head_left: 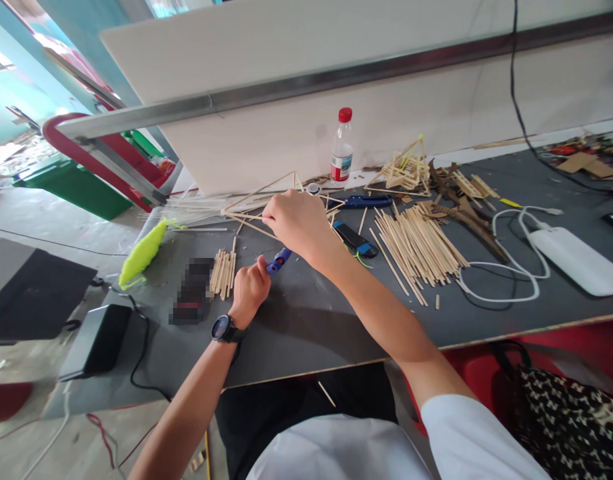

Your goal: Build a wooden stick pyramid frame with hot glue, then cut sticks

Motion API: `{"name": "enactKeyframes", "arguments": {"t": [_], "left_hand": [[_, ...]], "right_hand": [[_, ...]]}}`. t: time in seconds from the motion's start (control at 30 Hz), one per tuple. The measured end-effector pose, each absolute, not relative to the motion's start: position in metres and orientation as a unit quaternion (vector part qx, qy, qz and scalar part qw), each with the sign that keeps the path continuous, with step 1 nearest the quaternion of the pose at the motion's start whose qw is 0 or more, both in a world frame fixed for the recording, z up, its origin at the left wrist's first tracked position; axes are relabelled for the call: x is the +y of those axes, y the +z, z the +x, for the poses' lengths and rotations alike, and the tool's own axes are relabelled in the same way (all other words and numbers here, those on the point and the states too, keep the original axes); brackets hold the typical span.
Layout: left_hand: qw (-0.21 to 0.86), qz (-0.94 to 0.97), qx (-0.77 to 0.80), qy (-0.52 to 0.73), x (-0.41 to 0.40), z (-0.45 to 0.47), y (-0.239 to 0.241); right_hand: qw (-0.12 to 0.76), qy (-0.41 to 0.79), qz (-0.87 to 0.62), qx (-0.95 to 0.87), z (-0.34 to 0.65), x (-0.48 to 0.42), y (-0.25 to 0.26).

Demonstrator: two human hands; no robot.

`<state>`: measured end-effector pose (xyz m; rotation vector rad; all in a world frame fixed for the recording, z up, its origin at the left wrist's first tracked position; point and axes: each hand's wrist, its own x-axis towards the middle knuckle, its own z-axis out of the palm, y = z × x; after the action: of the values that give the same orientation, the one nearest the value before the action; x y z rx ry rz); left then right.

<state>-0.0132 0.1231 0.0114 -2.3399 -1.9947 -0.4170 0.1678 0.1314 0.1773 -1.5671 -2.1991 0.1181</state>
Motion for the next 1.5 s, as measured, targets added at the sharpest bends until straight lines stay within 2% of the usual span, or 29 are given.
{"name": "enactKeyframes", "arguments": {"t": [0.4, 0.53, 0.6, 0.7, 0.9, 1.0, 1.1, 1.2, 1.3, 1.5], "left_hand": [[-0.010, -0.746, -0.642, -0.174, 0.120, -0.013, 0.014], [-0.078, -0.735, -0.633, -0.231, 0.120, -0.030, 0.022], [-0.138, -0.746, -0.608, -0.234, 0.122, -0.041, 0.030], [-0.171, -0.765, -0.578, -0.228, 0.123, -0.053, 0.044], [-0.089, -0.758, -0.601, -0.240, 0.110, -0.079, 0.070], [-0.007, -0.738, -0.636, -0.227, 0.100, -0.106, 0.084], [0.099, -0.708, -0.679, -0.165, 0.095, -0.134, 0.099], [0.155, -0.652, -0.739, -0.068, 0.100, -0.152, 0.108], [0.158, -0.627, -0.763, -0.009, 0.118, -0.159, 0.106], [0.060, -0.644, -0.762, -0.019, 0.170, -0.159, 0.087]], "right_hand": [[0.221, 0.038, -0.562, -0.796, 0.168, 0.132, 0.176], [0.230, 0.028, -0.560, -0.795, 0.170, 0.135, 0.174], [0.230, 0.024, -0.561, -0.795, 0.171, 0.135, 0.173], [0.235, 0.016, -0.560, -0.794, 0.171, 0.135, 0.172], [0.237, 0.012, -0.554, -0.798, 0.174, 0.133, 0.175], [0.237, 0.011, -0.558, -0.795, 0.176, 0.134, 0.175], [0.241, 0.012, -0.559, -0.793, 0.176, 0.135, 0.174], [0.240, 0.015, -0.559, -0.794, 0.174, 0.136, 0.172], [0.231, 0.023, -0.564, -0.792, 0.172, 0.135, 0.173], [0.223, 0.028, -0.575, -0.787, 0.174, 0.136, 0.176]]}}
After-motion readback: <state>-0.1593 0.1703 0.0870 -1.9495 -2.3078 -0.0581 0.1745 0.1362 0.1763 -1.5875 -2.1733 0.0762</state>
